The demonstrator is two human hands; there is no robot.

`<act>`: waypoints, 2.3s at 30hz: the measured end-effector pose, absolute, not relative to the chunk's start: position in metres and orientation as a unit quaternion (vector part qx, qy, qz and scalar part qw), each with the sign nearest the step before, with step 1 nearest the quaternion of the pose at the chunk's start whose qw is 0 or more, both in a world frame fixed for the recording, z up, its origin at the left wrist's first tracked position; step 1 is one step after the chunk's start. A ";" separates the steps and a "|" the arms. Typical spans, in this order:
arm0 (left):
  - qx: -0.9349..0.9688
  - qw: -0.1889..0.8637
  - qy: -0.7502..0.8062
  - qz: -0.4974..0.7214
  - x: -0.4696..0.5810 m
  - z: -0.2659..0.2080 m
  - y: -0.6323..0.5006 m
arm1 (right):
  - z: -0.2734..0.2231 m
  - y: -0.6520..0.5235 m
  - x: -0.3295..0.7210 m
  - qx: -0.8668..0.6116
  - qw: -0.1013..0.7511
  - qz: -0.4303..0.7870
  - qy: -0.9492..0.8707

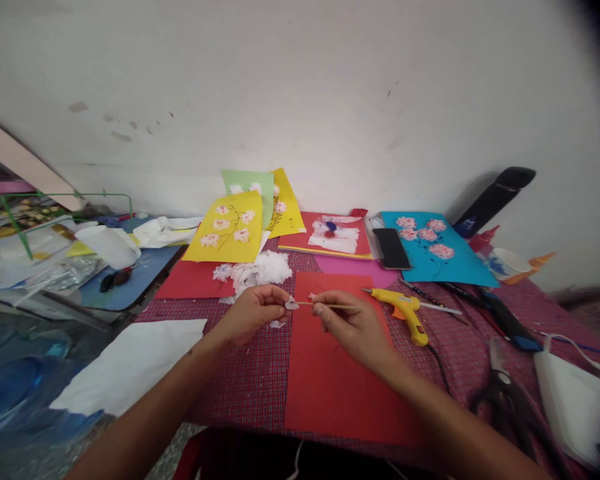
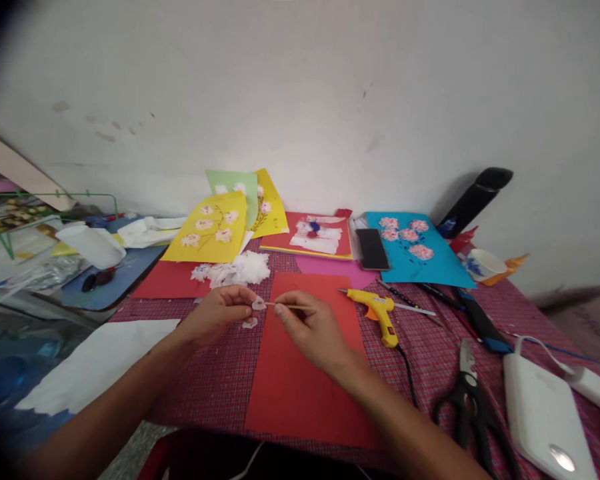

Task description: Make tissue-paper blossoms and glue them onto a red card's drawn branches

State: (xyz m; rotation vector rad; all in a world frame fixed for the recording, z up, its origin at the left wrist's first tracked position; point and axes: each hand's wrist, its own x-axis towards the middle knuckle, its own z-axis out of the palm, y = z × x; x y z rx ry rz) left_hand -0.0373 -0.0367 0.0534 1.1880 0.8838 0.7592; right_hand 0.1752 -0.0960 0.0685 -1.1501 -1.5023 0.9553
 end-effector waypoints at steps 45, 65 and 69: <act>0.851 0.272 0.401 0.204 0.017 0.023 0.003 | 0.060 -0.020 0.183 -0.570 0.249 0.155 -0.767; 0.828 0.271 0.435 0.227 0.013 0.021 0.001 | 0.048 -0.020 0.188 -0.553 0.264 0.168 -0.772; 0.829 0.275 0.435 0.217 0.016 0.021 0.002 | 0.053 -0.023 0.187 -0.562 0.276 0.164 -0.763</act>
